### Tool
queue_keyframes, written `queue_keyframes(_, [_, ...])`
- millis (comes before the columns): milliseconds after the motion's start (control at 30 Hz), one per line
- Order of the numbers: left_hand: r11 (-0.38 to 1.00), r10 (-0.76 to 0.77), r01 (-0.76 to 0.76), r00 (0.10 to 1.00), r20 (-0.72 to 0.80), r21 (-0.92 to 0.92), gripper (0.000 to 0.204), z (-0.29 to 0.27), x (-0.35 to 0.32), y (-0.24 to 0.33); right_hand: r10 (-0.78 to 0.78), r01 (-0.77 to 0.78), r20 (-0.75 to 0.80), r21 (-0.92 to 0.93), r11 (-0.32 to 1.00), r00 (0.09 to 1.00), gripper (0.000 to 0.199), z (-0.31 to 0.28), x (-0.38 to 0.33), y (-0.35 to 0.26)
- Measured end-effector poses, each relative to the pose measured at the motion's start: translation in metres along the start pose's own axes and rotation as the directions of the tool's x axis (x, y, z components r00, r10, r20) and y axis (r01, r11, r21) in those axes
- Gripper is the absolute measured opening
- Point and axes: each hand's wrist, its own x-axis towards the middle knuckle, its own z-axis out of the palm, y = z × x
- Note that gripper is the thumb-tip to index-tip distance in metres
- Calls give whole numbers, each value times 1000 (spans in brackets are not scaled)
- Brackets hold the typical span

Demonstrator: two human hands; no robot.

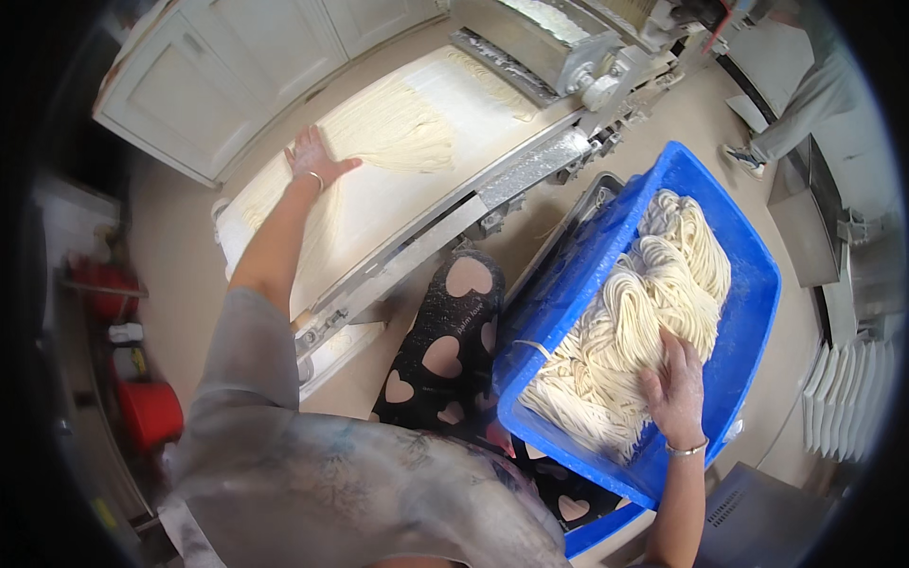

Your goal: The person collects freshly cut noodles from a machine, places them into a blue tray, and then weighs and packs them into plastic bags. The person uses a digital scale to measure portions and places the sealed bags into a white basket.

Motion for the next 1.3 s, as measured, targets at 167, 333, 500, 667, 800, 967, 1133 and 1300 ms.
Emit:
queue_keyframes(167, [998,65,-62,988,140,-24,91,-12,5,-33,-27,28,-17,51,998,999,58,-1,3,-2])
queue_keyframes(333, [964,235,-246,965,115,97,60,10,-36,-54,15,-17,29,54,998,999,49,0,3,3])
queue_keyframes(500, [918,188,-117,969,158,-378,55,-1,-42,-100,-40,38,-98,-25,999,994,39,1,-1,11])
queue_keyframes(667, [905,216,-197,976,9,-378,71,-89,-57,-71,15,-19,-256,-11,1000,966,37,-11,1,4])
queue_keyframes(800, [778,542,-586,809,-227,-227,64,-196,-124,18,-64,117,-355,128,985,932,64,-35,16,-26])
queue_keyframes(967, [168,828,-901,349,-438,-399,45,-285,-243,150,-339,411,-579,-7,912,741,106,-86,44,-82])
queue_keyframes(1133, [-146,896,-814,132,-424,-562,41,-281,-302,257,-321,431,-649,13,902,690,87,-107,53,-89])
queue_keyframes(1300, [127,938,-365,347,-8,-922,29,-179,-301,302,113,-142,-177,-159,977,978,43,-67,11,-13])
